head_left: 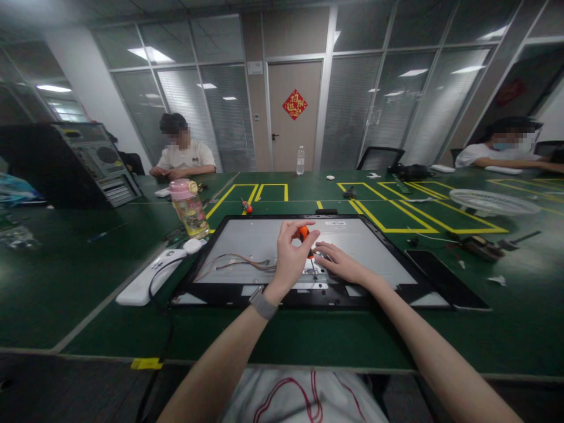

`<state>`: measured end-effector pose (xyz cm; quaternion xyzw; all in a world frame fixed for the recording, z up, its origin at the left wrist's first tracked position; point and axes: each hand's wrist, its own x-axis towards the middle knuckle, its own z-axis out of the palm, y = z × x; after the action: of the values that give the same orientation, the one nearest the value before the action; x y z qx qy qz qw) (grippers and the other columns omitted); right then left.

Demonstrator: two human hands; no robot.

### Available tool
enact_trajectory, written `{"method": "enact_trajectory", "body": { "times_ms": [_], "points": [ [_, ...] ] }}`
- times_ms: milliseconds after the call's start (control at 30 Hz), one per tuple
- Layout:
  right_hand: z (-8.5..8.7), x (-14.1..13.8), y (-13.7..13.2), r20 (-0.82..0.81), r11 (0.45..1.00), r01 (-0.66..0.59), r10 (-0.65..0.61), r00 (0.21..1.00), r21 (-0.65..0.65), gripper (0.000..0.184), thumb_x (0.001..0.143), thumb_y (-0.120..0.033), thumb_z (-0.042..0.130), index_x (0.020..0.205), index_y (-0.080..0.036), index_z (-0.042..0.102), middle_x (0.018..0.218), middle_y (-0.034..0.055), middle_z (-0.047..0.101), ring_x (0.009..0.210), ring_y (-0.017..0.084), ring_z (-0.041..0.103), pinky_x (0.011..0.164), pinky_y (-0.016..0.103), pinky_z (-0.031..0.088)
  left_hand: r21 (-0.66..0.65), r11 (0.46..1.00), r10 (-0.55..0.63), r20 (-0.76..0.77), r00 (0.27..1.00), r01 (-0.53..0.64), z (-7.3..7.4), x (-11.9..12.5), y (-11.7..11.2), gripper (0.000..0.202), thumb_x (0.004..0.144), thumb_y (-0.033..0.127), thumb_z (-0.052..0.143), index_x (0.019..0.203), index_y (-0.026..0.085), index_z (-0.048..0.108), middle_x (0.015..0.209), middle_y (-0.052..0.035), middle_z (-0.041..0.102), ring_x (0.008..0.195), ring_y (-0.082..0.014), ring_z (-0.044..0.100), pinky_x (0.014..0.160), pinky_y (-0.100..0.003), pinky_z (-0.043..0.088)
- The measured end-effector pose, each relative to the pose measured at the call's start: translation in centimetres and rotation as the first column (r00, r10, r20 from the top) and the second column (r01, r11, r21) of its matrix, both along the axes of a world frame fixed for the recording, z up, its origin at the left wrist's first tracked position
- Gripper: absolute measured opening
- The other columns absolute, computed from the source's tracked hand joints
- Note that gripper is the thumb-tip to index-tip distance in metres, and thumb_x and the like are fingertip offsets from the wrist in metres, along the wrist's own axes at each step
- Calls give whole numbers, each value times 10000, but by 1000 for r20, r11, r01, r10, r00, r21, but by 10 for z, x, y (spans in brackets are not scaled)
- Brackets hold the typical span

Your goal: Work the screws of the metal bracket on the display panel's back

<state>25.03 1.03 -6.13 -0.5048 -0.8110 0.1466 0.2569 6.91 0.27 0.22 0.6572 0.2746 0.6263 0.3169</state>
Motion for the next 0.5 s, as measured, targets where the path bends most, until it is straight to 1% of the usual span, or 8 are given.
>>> {"method": "enact_trajectory", "body": {
  "times_ms": [67,133,200,267,400,433,500],
  "points": [
    [1,-1,-1,-3,1000,10,-10,1000,-2,445,898,-492,416,1184,-198,588,1349,119,514,1301,286,412,1089,473,295,4,1000,7,-5,1000,-7,1,-1,-1,206,835,299,588,988,211,693,924,-41,555,802,-128,536,768,-258,458],
    [1,-1,-1,-2,1000,22,-22,1000,-5,461,895,-505,417,1190,-193,587,1365,129,499,1304,290,409,1086,475,300,-10,999,-51,6,999,51,2,-2,-1,280,903,269,451,1063,203,672,1004,-59,582,889,-141,557,832,-280,452],
    [0,0,0,-1,1000,21,-21,1000,-1,470,894,-516,414,1191,-195,585,1371,133,491,1305,289,409,1083,473,306,-37,991,-128,28,991,129,2,-2,-1,343,925,225,370,1149,198,627,1026,-64,613,922,-147,574,859,-299,451],
    [-1,1,1,2,1000,15,-15,1000,6,471,897,-521,407,1191,-199,584,1368,129,494,1303,285,412,1084,470,305,-48,985,-164,34,986,165,2,-2,-1,324,910,228,418,1168,206,614,997,-57,623,885,-144,583,827,-287,462],
    [-2,2,2,7,1000,-5,5,1000,8,473,903,-516,398,1199,-195,578,1354,120,508,1298,284,415,1091,468,295,10,996,-84,-3,996,84,2,-1,-2,241,828,258,592,1051,229,677,944,-45,571,824,-134,548,762,-249,463],
    [-2,2,2,5,1000,-6,6,1000,6,473,903,-515,398,1199,-194,578,1351,120,512,1300,287,413,1092,471,292,14,997,-76,-12,997,76,2,-1,-3,236,831,261,587,1045,233,680,945,-45,565,831,-136,545,766,-252,462],
    [-1,1,2,0,1000,4,-4,1000,2,479,897,-521,404,1197,-192,581,1351,125,512,1302,295,409,1093,478,289,5,995,-103,-19,995,103,3,-2,-3,264,878,247,501,1087,239,662,981,-51,581,877,-145,552,806,-273,461]
  ]
}}
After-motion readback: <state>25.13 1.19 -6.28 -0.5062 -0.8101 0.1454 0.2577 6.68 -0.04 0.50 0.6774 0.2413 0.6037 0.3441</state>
